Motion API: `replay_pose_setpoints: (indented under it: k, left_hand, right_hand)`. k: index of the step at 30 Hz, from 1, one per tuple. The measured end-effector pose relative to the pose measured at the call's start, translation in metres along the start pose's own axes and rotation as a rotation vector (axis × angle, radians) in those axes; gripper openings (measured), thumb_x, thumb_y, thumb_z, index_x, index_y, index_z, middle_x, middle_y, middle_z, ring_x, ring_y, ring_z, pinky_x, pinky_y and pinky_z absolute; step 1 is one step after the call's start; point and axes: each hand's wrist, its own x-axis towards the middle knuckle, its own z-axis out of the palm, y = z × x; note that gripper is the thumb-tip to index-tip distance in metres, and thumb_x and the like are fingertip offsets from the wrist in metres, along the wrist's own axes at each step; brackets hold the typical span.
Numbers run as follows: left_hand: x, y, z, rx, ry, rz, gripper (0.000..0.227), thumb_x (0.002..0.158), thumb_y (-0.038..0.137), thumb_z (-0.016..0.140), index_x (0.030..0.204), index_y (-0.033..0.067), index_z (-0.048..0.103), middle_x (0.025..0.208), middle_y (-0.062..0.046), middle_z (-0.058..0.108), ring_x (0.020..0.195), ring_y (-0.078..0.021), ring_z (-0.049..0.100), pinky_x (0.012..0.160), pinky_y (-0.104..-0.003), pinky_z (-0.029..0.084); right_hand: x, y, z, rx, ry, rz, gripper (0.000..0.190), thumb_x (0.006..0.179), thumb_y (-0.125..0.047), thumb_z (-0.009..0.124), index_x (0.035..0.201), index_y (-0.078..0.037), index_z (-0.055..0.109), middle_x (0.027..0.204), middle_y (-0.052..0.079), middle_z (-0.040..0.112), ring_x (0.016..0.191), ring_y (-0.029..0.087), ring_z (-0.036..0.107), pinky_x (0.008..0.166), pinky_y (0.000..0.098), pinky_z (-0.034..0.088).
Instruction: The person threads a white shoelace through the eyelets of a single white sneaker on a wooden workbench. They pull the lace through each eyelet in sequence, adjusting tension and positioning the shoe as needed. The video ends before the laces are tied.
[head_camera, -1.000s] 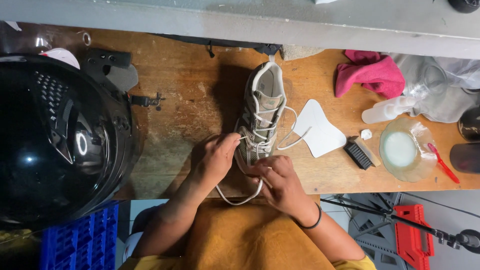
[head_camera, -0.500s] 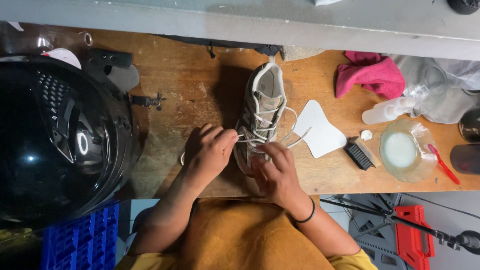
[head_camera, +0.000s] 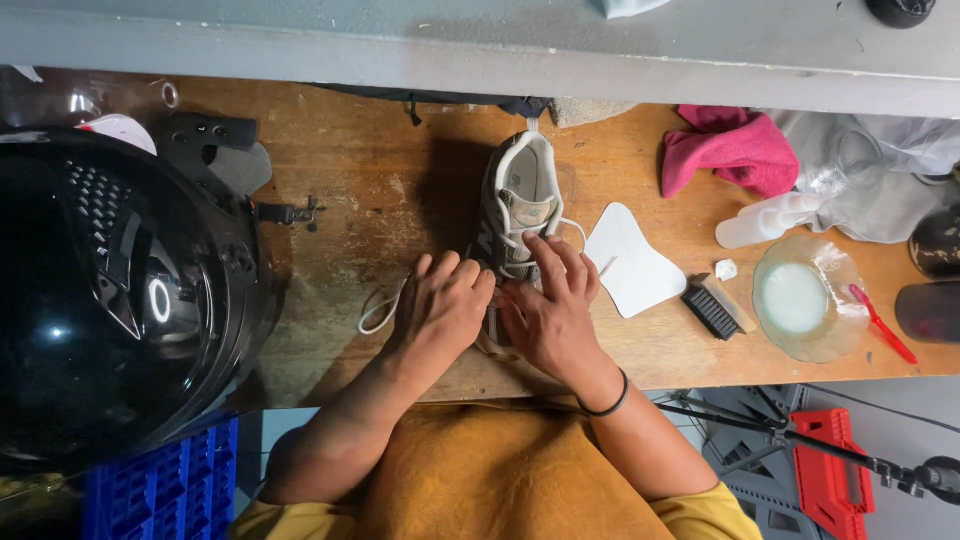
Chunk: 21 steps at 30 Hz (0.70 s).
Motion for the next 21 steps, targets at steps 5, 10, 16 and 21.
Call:
replay_pose_setpoints:
  k: [5,10,16,21]
  left_hand:
    - [-0.002,0.007,0.011,-0.008,0.012,0.011,0.015,0.087,0.015,0.063,0.073,0.0136,0.06,0.063,-0.005,0.046,0.063,-0.0269,0.054,0.055,-0.039,0.046]
    - [-0.02,0.017,0.046,0.003,-0.005,-0.028,0.018,0.089,0.011,0.055,0.071,0.0123,0.057,0.062,-0.005,0.045,0.059,-0.0261,0.056,0.047,-0.035,0.045]
    - [-0.019,0.025,0.043,-0.043,-0.109,-0.139,0.023,0.093,0.011,0.05,0.072,0.0124,0.06,0.062,-0.004,0.05,0.054,-0.0224,0.056,0.039,-0.033,0.043]
    - [-0.002,0.029,0.013,0.098,0.086,-0.053,0.023,0.091,0.011,0.048,0.069,0.0148,0.054,0.061,-0.003,0.044,0.052,-0.022,0.054,0.042,-0.031,0.043]
  right_hand:
    - [-0.004,0.003,0.005,-0.037,0.039,0.053,0.007,0.086,-0.018,0.072,0.082,-0.013,0.069,0.156,0.013,0.046,0.138,0.04,0.042,0.105,0.0548,0.034]
    - [-0.016,-0.001,0.014,-0.124,0.066,0.109,0.004,0.086,-0.016,0.068,0.088,-0.015,0.072,0.162,0.014,0.04,0.14,0.041,0.041,0.105,0.0546,0.033]
    - [-0.02,-0.007,0.017,-0.056,0.031,0.215,0.02,0.084,-0.016,0.067,0.103,-0.012,0.073,0.166,0.017,0.033,0.143,0.042,0.038,0.108,0.0556,0.03]
    - [-0.011,-0.01,0.011,0.284,-0.027,0.463,0.018,0.086,-0.011,0.068,0.101,-0.012,0.076,0.169,0.024,0.016,0.147,0.055,0.025,0.113,0.0644,0.028]
